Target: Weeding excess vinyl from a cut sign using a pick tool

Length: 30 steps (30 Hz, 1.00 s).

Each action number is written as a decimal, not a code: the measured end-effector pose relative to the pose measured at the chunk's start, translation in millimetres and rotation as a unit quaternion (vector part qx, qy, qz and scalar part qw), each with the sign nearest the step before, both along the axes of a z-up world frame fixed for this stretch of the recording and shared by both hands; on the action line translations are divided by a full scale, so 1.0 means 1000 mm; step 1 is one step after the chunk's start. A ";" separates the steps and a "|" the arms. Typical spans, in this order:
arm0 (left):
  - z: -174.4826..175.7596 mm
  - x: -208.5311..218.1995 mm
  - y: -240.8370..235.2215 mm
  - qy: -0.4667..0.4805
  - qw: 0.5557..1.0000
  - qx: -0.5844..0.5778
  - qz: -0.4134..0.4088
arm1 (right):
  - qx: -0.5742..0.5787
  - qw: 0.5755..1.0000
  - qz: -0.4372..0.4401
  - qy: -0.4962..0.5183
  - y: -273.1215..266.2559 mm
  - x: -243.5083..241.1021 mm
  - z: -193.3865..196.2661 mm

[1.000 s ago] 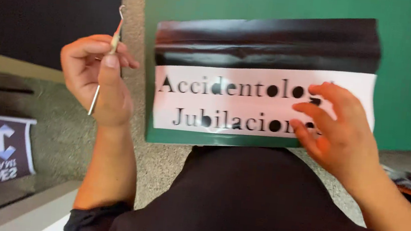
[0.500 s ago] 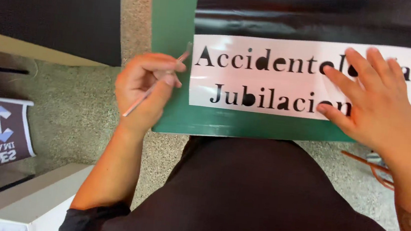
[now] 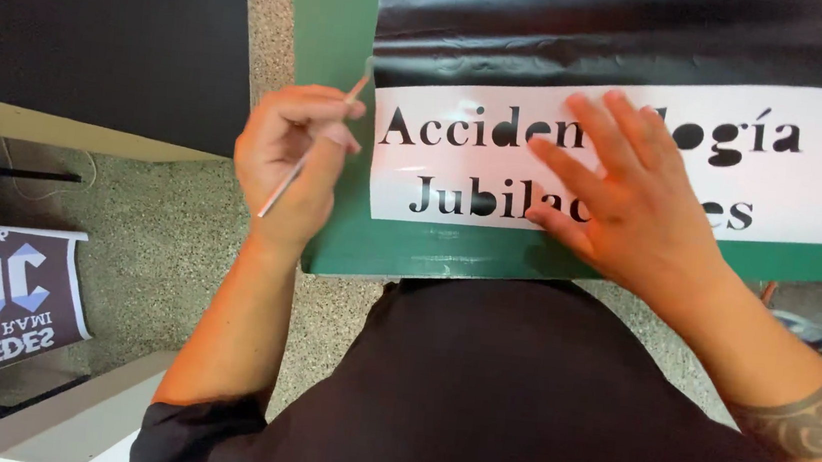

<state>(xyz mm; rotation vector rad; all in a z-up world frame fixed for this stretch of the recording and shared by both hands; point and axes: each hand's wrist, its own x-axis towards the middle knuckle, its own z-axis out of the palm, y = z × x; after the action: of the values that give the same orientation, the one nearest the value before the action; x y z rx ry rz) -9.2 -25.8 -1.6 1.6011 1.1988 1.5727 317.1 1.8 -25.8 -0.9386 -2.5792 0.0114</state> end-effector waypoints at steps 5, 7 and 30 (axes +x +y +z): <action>-0.014 -0.022 0.002 -0.050 0.998 0.012 0.048 | 0.027 1.000 0.000 -0.008 0.021 -0.019 0.006; -0.023 -0.026 0.002 -0.044 0.997 -0.010 0.055 | 0.011 1.000 0.017 0.001 0.030 -0.029 0.006; -0.038 -0.042 0.032 0.104 0.984 -0.141 0.015 | -0.043 0.996 -0.017 -0.075 0.036 -0.063 -0.010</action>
<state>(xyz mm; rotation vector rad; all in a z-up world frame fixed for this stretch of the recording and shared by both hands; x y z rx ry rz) -51.3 6.1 -39.8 1.5915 1.4897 1.2103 253.9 37.9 -35.4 -1.0524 -2.7173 0.0446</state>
